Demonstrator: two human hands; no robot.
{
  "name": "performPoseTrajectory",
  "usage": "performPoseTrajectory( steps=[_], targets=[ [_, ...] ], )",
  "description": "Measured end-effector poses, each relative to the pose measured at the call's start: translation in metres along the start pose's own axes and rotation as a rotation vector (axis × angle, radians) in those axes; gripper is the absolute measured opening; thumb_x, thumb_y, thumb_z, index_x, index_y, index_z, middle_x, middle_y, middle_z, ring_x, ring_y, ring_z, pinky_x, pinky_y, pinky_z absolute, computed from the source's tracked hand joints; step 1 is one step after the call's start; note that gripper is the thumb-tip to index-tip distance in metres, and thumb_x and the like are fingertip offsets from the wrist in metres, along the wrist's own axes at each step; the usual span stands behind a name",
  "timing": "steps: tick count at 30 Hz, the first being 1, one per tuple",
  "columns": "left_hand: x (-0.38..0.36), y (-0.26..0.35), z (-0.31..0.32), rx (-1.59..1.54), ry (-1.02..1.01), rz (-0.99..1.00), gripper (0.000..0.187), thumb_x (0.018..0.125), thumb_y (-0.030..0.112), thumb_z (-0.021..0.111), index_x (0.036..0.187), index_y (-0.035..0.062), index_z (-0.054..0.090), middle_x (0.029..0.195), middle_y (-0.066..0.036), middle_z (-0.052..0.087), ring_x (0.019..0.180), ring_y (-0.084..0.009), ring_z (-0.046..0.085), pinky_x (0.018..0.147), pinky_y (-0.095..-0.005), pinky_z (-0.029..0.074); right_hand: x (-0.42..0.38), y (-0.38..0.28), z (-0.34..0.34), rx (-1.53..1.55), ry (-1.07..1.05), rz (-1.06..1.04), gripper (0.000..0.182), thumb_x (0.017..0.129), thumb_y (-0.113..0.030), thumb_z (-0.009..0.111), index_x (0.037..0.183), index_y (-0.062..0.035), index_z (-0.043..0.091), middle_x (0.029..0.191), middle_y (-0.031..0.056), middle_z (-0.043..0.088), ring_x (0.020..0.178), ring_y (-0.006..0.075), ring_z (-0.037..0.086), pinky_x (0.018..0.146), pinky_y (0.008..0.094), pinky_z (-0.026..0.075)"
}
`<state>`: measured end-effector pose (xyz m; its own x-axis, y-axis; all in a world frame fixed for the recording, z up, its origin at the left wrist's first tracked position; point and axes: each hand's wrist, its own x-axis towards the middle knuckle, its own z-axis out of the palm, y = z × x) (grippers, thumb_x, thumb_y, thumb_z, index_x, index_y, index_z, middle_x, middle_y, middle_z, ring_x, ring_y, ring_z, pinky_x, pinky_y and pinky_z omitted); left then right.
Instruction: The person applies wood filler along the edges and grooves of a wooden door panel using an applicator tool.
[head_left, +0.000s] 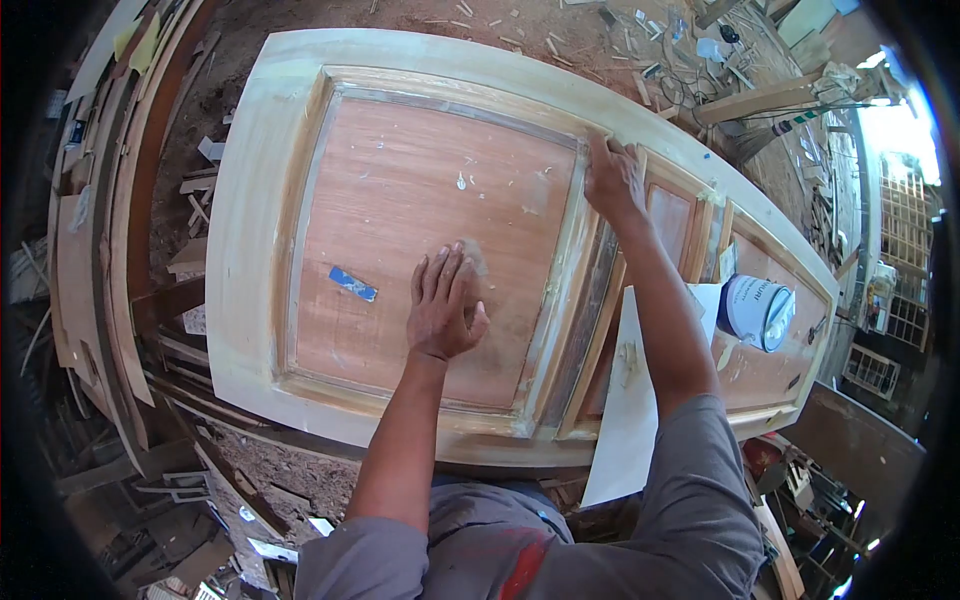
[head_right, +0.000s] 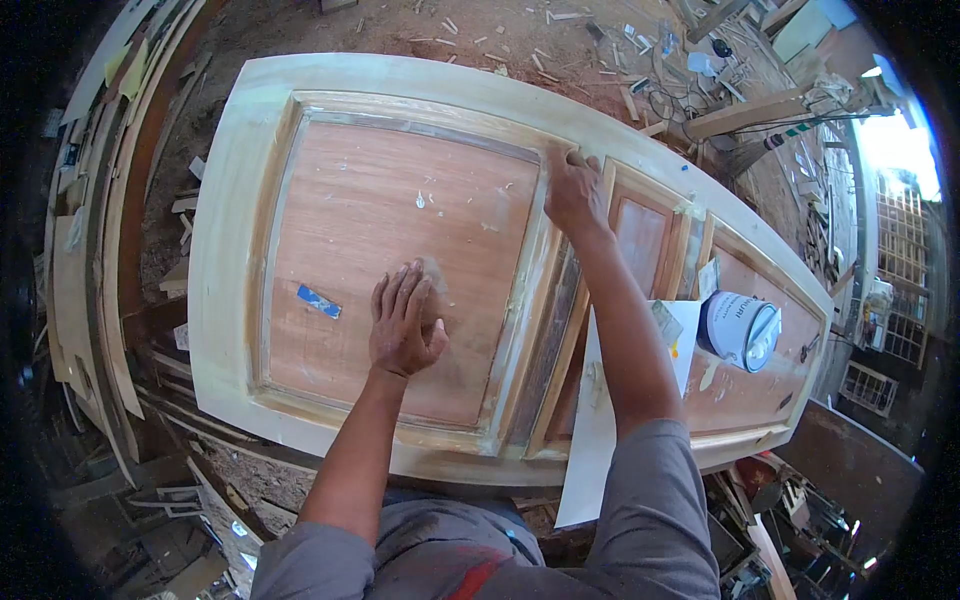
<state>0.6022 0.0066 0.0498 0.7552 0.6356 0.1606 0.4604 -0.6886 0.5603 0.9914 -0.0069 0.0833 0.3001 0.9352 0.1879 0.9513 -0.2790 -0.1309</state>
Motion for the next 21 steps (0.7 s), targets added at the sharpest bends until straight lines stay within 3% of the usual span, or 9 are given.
performPoseTrajectory(
  steps=[2,5,8,14,17,21],
  targets=[
    [0.000,0.001,-0.001,0.002,-0.010,0.000,0.078,0.084,0.032,0.071,0.155,0.0038,0.053,0.172,-0.020,0.044,0.161,-0.0396,0.038,0.135,-0.0615,0.024,-0.016,-0.008,-0.005,0.018,-0.091,0.049,0.059,0.083,0.001,0.069,0.140,-0.0073,0.056,0.104,0.0221,0.074,0.107,0.0442,0.069,0.102,0.0522,0.048],
    [0.000,0.002,-0.002,-0.007,-0.007,0.001,0.078,0.085,0.032,0.071,0.155,0.0037,0.053,0.172,-0.020,0.045,0.161,-0.0398,0.038,0.135,-0.0616,0.024,-0.031,-0.021,-0.022,0.102,-0.153,0.067,0.055,0.084,-0.001,0.071,0.138,-0.0078,0.060,0.106,0.0220,0.075,0.105,0.0437,0.069,0.102,0.0521,0.048],
    [0.000,0.001,-0.001,-0.001,0.008,0.011,0.079,0.085,0.033,0.071,0.156,0.0039,0.053,0.172,-0.020,0.045,0.160,-0.0401,0.039,0.135,-0.0618,0.024,-0.020,-0.014,-0.028,0.197,-0.078,0.156,0.049,0.086,-0.004,0.071,0.134,-0.0080,0.063,0.104,0.0208,0.074,0.106,0.0415,0.069,0.102,0.0524,0.048],
    [0.002,0.003,-0.002,-0.004,0.039,0.025,0.076,0.083,0.028,0.072,0.153,0.0044,0.053,0.169,-0.020,0.048,0.158,-0.0416,0.042,0.133,-0.0615,0.026,0.024,-0.010,-0.022,-0.023,-0.025,0.206,0.043,0.089,-0.004,0.068,0.132,-0.0101,0.066,0.108,0.0200,0.074,0.108,0.0381,0.070,0.102,0.0522,0.049],
    [0.002,0.003,-0.002,-0.004,0.043,0.027,0.076,0.083,0.028,0.072,0.153,0.0050,0.053,0.169,-0.020,0.048,0.158,-0.0415,0.042,0.133,-0.0613,0.026,0.022,-0.013,-0.013,-0.028,-0.068,0.176,0.046,0.087,0.000,0.066,0.131,-0.0126,0.067,0.109,0.0207,0.074,0.108,0.0407,0.069,0.102,0.0520,0.049],
    [0.000,0.003,0.001,0.000,0.050,0.031,0.076,0.083,0.028,0.073,0.154,0.0057,0.053,0.169,-0.020,0.048,0.158,-0.0414,0.042,0.133,-0.0611,0.026,-0.012,-0.017,-0.011,0.033,0.016,0.018,0.041,0.089,-0.002,0.067,0.129,-0.0086,0.066,0.100,0.0213,0.072,0.107,0.0428,0.069,0.102,0.0532,0.049]
  ],
)
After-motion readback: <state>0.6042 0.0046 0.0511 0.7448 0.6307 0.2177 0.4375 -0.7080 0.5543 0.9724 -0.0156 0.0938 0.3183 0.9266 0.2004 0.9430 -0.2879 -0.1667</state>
